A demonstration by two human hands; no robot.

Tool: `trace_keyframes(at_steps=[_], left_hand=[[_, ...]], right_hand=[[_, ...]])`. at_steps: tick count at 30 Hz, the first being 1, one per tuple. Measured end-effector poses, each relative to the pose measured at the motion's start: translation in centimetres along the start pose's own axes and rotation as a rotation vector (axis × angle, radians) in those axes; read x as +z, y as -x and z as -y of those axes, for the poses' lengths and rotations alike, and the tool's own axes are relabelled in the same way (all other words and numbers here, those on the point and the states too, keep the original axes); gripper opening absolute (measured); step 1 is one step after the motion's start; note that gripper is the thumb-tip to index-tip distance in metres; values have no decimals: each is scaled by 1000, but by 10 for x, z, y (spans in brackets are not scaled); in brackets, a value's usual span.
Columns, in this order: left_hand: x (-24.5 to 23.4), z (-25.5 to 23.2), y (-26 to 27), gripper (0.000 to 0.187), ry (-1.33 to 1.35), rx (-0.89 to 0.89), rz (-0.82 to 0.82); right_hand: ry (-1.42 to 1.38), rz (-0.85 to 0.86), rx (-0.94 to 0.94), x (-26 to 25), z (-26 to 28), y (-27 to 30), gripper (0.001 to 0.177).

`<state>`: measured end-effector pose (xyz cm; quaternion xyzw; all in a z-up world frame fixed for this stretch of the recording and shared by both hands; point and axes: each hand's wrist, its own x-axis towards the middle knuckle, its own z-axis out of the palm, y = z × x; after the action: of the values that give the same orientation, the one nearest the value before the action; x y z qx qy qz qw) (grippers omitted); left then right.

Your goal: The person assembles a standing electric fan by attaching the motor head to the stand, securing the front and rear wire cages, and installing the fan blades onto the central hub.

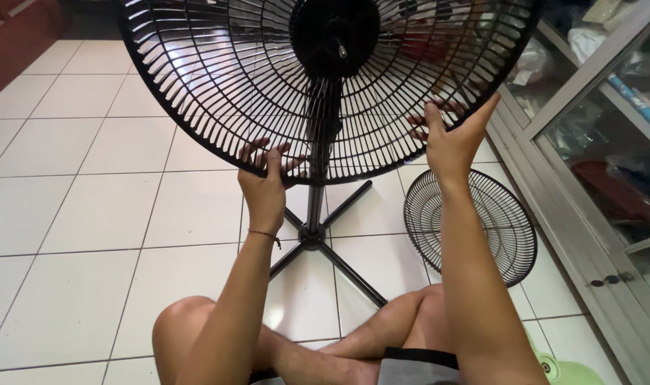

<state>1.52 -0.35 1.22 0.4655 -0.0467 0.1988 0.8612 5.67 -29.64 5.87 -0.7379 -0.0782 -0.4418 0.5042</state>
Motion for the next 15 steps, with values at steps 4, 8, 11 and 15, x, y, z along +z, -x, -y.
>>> trace_keyframes(at_steps=[4,8,11,15], left_hand=[[0,2,-3,25,-56,-46,-29],[1,1,-8,24,-81,-38,-38],[0,0,-10,25,-99,-16,-39],[-5,-2,-10,30,-125,-70,-62]], right_hand=[[25,-23,-4,7,2,-4,90],[32,-21,114,13,6,-2,90],[69,-23,-10,13,10,0,81],[26,-38,22,11,18,-1,82]])
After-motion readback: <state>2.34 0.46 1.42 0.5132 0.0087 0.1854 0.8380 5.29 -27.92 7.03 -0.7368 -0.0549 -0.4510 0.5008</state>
